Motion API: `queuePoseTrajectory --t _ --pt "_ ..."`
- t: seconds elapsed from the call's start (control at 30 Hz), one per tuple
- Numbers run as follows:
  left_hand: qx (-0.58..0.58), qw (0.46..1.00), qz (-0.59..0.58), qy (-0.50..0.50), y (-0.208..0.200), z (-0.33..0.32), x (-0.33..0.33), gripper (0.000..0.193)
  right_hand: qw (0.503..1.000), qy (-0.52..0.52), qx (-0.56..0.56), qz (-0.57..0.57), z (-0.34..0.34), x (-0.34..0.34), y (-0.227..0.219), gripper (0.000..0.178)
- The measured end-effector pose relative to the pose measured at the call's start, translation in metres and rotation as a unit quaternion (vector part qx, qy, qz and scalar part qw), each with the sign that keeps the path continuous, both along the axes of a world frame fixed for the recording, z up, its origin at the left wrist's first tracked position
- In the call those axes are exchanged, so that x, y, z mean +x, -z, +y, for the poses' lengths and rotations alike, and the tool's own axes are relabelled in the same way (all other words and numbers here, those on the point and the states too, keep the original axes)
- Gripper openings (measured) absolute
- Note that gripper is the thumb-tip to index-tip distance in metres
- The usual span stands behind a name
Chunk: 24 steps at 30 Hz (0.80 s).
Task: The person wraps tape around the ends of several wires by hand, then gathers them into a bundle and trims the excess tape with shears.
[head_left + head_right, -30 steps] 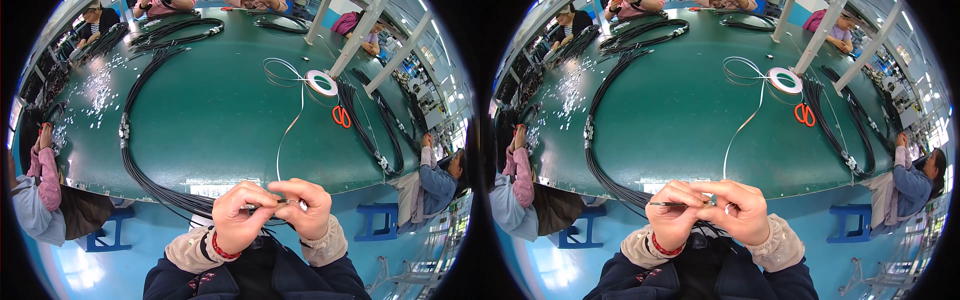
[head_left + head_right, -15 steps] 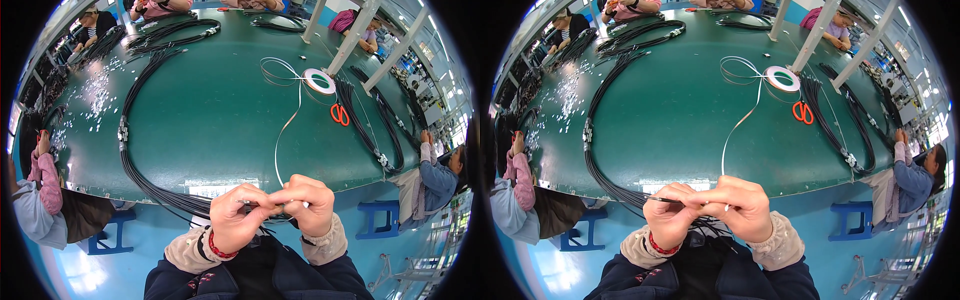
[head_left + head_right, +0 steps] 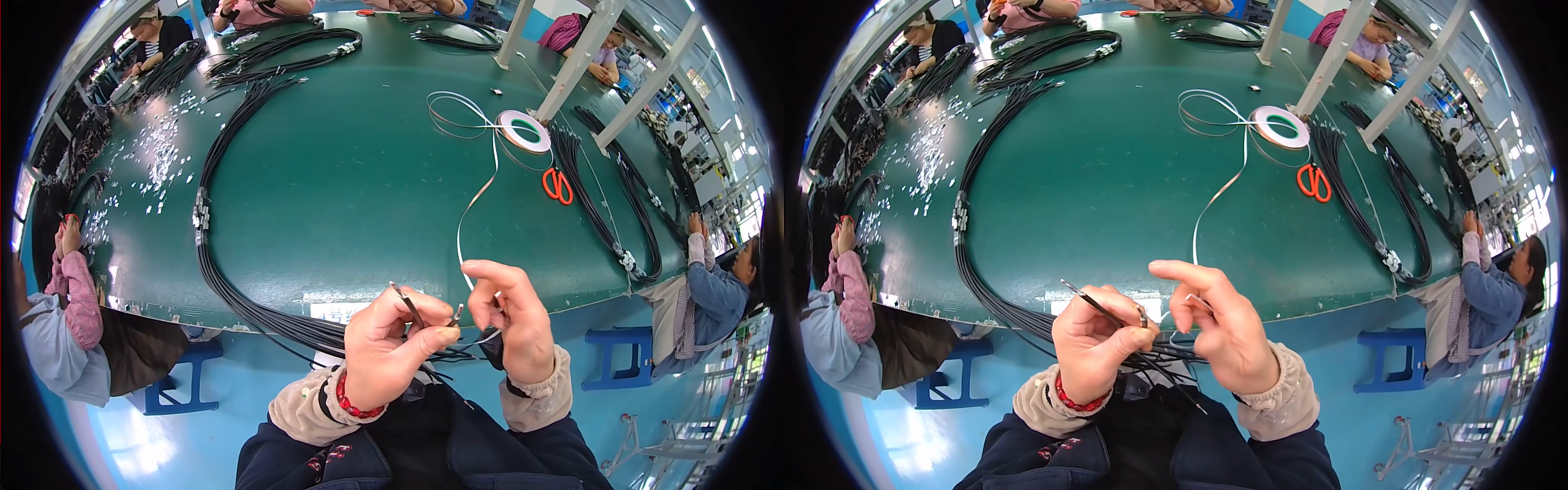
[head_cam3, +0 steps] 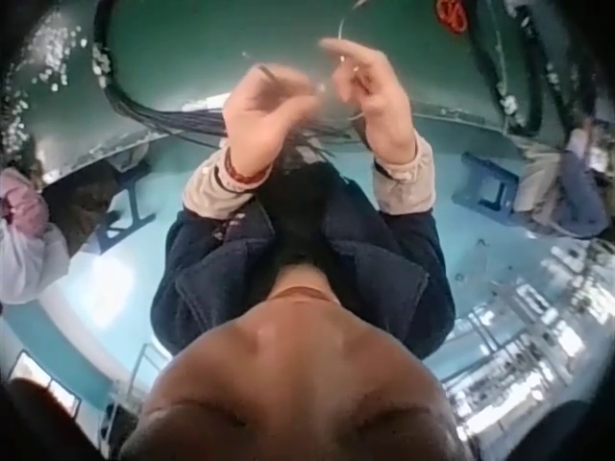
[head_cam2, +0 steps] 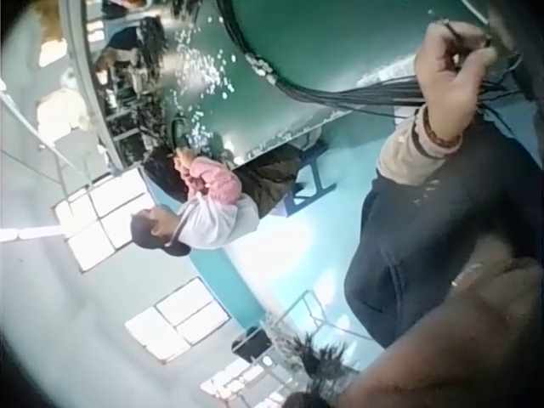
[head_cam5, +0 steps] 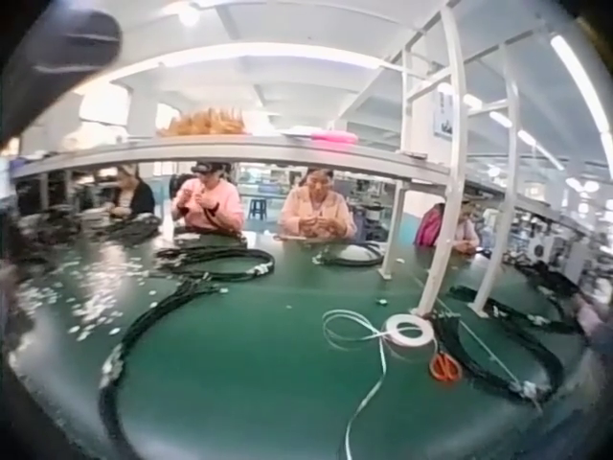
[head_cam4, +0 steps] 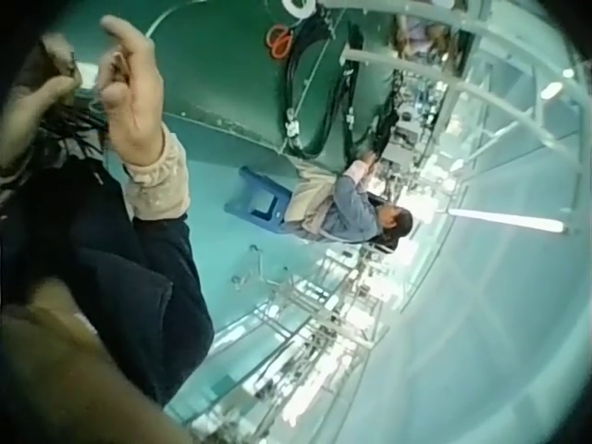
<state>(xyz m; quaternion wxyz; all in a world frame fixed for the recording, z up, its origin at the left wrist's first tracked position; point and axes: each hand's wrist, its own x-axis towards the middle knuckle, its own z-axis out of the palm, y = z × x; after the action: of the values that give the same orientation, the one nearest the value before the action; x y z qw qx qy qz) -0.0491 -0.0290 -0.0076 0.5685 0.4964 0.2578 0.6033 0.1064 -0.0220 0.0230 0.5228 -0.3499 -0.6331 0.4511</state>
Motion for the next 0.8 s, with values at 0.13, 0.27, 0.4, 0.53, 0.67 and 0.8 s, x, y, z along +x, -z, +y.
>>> queuePoseTrajectory --t 0.13,0.27,0.4,0.53,0.67,0.8 --pt "-0.020 1.000 0.006 -0.004 -0.002 -0.001 0.001 0.019 1.000 0.009 0.003 0.006 -0.003 0.004 -0.001 0.031" --pt "0.004 0.999 0.034 0.007 -0.001 0.001 -0.001 0.024 0.999 0.009 -0.024 0.038 -0.005 0.006 0.001 0.028" --pt "0.039 0.997 0.073 0.005 0.000 0.002 -0.002 0.023 0.998 0.025 0.057 -0.021 0.001 0.014 0.000 0.022" --pt "0.049 0.994 0.101 0.001 -0.003 0.002 -0.002 0.019 0.994 0.035 0.084 -0.053 0.001 0.017 -0.006 0.012" --pt "0.053 0.992 0.112 -0.011 -0.007 0.001 0.002 0.018 0.999 0.032 0.028 -0.022 -0.001 0.020 -0.009 0.004" --pt "0.079 0.988 0.124 -0.040 -0.008 0.002 0.005 0.020 0.998 0.022 0.052 -0.039 -0.001 0.025 -0.008 0.007"
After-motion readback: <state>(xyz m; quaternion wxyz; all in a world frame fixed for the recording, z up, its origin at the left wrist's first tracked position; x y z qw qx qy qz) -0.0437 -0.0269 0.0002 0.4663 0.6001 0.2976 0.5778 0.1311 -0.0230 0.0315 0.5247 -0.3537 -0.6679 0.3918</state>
